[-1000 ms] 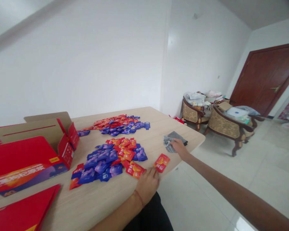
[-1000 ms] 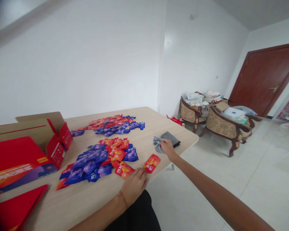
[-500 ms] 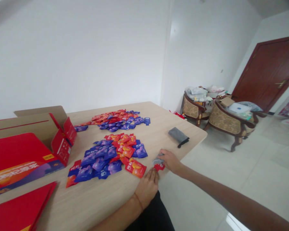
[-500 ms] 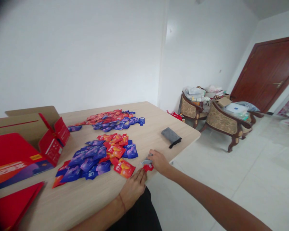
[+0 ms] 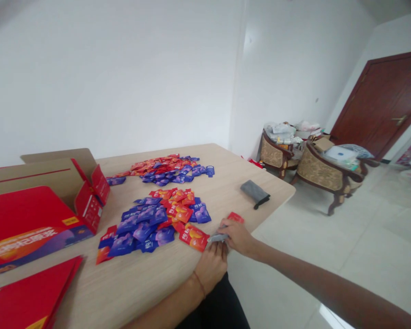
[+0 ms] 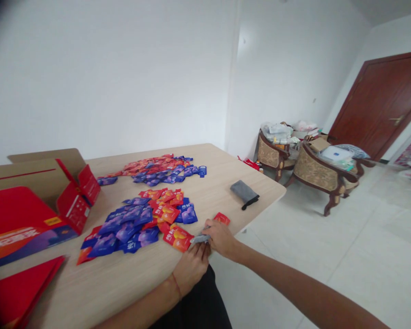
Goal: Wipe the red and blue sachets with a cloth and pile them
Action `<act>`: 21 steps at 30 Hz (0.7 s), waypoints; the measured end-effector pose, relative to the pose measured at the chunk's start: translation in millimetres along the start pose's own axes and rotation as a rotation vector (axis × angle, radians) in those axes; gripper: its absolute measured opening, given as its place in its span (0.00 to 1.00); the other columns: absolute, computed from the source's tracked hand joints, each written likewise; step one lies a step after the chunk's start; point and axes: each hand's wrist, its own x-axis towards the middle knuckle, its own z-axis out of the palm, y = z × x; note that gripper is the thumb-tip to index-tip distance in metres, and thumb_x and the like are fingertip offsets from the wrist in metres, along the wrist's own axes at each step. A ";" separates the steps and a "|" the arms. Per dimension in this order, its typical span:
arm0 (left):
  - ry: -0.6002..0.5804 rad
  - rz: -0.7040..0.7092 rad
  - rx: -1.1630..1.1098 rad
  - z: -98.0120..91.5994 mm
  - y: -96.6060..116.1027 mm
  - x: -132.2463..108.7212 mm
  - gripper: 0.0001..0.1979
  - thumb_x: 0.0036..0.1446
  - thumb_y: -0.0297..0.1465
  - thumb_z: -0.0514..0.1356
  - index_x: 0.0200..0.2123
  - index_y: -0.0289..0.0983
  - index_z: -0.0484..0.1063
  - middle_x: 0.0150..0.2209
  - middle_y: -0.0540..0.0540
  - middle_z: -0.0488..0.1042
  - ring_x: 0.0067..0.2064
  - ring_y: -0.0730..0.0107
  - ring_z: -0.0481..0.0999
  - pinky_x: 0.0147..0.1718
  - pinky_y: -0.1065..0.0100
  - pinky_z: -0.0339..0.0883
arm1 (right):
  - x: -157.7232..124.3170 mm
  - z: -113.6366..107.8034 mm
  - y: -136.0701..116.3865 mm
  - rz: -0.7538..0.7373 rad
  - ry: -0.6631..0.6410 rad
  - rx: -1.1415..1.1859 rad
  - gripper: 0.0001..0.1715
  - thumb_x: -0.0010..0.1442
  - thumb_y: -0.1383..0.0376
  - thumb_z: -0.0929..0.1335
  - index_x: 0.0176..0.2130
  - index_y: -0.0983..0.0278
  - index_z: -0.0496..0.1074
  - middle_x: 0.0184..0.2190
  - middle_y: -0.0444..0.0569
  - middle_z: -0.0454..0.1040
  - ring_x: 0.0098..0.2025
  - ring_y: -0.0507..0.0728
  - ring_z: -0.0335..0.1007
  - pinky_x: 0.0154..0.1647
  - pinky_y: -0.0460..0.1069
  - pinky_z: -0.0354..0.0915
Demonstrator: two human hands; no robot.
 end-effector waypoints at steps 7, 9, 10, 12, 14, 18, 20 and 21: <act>0.009 -0.003 0.017 3.0 0.3 -2.7 0.21 0.69 0.22 0.56 0.62 0.22 0.71 0.60 0.23 0.74 0.63 0.46 0.76 0.57 0.51 0.72 | 4.7 -19.4 65.5 0.318 0.088 -0.103 0.17 0.59 0.73 0.66 0.39 0.61 0.84 0.40 0.50 0.77 0.42 0.56 0.71 0.47 0.49 0.63; 0.002 -0.006 0.020 6.4 0.6 -3.2 0.21 0.68 0.22 0.56 0.62 0.23 0.72 0.60 0.23 0.75 0.63 0.46 0.75 0.56 0.50 0.72 | 5.7 -29.2 84.0 0.365 0.145 -0.106 0.18 0.60 0.73 0.66 0.39 0.61 0.84 0.39 0.50 0.78 0.42 0.56 0.72 0.48 0.49 0.64; -0.003 -0.006 0.019 7.2 0.7 -3.3 0.21 0.68 0.22 0.56 0.62 0.23 0.72 0.60 0.23 0.75 0.63 0.46 0.75 0.56 0.50 0.72 | 5.3 -32.8 91.4 0.382 0.177 -0.104 0.18 0.60 0.72 0.66 0.40 0.60 0.84 0.40 0.50 0.79 0.43 0.57 0.72 0.50 0.50 0.64; -0.019 -0.017 0.006 4.5 0.4 -2.8 0.21 0.68 0.22 0.57 0.62 0.25 0.73 0.61 0.24 0.74 0.63 0.46 0.75 0.57 0.50 0.72 | 3.1 -37.6 103.1 0.424 0.262 -0.102 0.18 0.62 0.69 0.66 0.45 0.60 0.84 0.44 0.51 0.79 0.47 0.58 0.73 0.53 0.51 0.65; -0.048 -0.051 -0.040 -6.1 -1.1 -0.2 0.20 0.68 0.26 0.59 0.61 0.27 0.74 0.61 0.26 0.75 0.62 0.47 0.76 0.57 0.51 0.72 | -0.9 -39.4 111.9 0.477 0.370 -0.103 0.20 0.64 0.67 0.66 0.51 0.62 0.82 0.48 0.54 0.78 0.51 0.60 0.73 0.56 0.53 0.65; -0.099 -0.189 -0.154 -44.6 -7.9 22.1 0.20 0.68 0.41 0.62 0.52 0.31 0.79 0.54 0.31 0.80 0.56 0.48 0.79 0.52 0.52 0.75 | -10.7 -31.6 122.3 0.535 0.514 -0.075 0.21 0.65 0.67 0.65 0.52 0.62 0.81 0.49 0.55 0.77 0.50 0.60 0.74 0.55 0.53 0.66; -0.092 -0.231 -0.159 -60.4 -10.5 45.2 0.18 0.71 0.40 0.58 0.49 0.32 0.79 0.51 0.33 0.81 0.54 0.50 0.79 0.49 0.55 0.76 | -13.9 -22.5 123.9 0.551 0.561 -0.049 0.19 0.64 0.67 0.65 0.50 0.62 0.81 0.47 0.54 0.78 0.48 0.59 0.75 0.53 0.52 0.68; -0.083 -0.239 -0.157 -64.7 -10.9 59.0 0.17 0.72 0.38 0.57 0.50 0.32 0.79 0.51 0.33 0.80 0.54 0.51 0.79 0.48 0.56 0.76 | -14.7 -17.7 124.2 0.565 0.590 -0.039 0.19 0.64 0.66 0.65 0.50 0.62 0.81 0.47 0.54 0.78 0.48 0.60 0.75 0.53 0.52 0.68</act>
